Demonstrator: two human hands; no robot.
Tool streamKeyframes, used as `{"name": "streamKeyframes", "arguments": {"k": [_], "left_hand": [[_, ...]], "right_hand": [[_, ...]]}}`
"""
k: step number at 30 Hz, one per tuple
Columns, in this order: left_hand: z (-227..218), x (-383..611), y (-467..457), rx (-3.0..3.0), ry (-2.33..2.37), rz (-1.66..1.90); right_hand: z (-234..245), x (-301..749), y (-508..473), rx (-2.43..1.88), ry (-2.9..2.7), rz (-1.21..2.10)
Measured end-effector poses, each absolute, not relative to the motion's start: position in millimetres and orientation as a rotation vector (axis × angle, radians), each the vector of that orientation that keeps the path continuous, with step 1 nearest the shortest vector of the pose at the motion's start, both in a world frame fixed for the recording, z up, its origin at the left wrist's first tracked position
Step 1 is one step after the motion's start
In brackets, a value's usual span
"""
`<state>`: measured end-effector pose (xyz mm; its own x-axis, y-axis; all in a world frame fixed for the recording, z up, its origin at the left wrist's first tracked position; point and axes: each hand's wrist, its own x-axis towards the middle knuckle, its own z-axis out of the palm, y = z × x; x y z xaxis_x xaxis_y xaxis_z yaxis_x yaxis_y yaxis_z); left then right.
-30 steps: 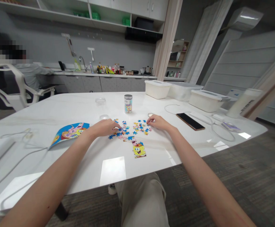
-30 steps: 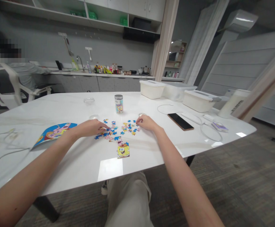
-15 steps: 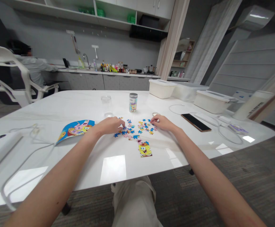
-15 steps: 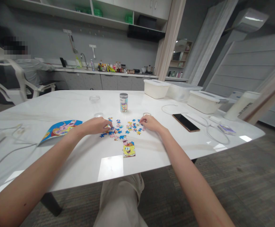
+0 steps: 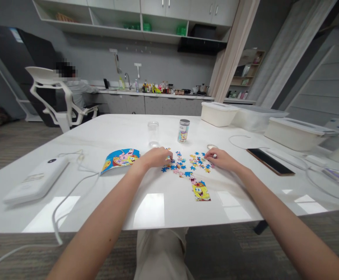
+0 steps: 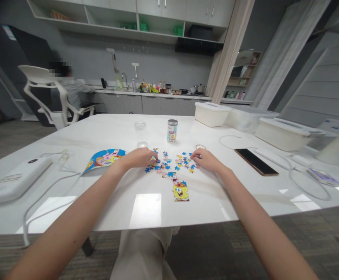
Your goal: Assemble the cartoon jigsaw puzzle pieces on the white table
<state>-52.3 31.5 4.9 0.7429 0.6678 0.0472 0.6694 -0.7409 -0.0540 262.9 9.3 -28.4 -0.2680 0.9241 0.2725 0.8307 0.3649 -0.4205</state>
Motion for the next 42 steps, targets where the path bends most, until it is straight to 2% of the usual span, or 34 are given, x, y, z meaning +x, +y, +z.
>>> {"name": "streamKeyframes", "arguments": {"k": [13, 22, 25, 28, 32, 42], "left_hand": [[12, -49, 22, -2.665, -1.099, -0.068], [30, -81, 36, -2.547, -1.265, 0.238], [31, -83, 37, -2.512, -1.336, 0.273], [32, -83, 36, -2.5, -1.433, 0.272], [30, -81, 33, -2.501, -1.478, 0.327], [31, -66, 22, -2.404, -1.438, 0.418]], "right_hand": [[-33, 262, 9, -1.539, -2.139, 0.328], [-4, 252, 0, -1.763, -1.973, -0.039], [11, 241, 6, -1.814, -2.131, -0.041], [14, 229, 19, -1.663, -2.384, -0.091], [-5, 230, 31, -1.5, -2.321, -0.263], [-25, 244, 30, -1.511, -2.17, 0.038]]}}
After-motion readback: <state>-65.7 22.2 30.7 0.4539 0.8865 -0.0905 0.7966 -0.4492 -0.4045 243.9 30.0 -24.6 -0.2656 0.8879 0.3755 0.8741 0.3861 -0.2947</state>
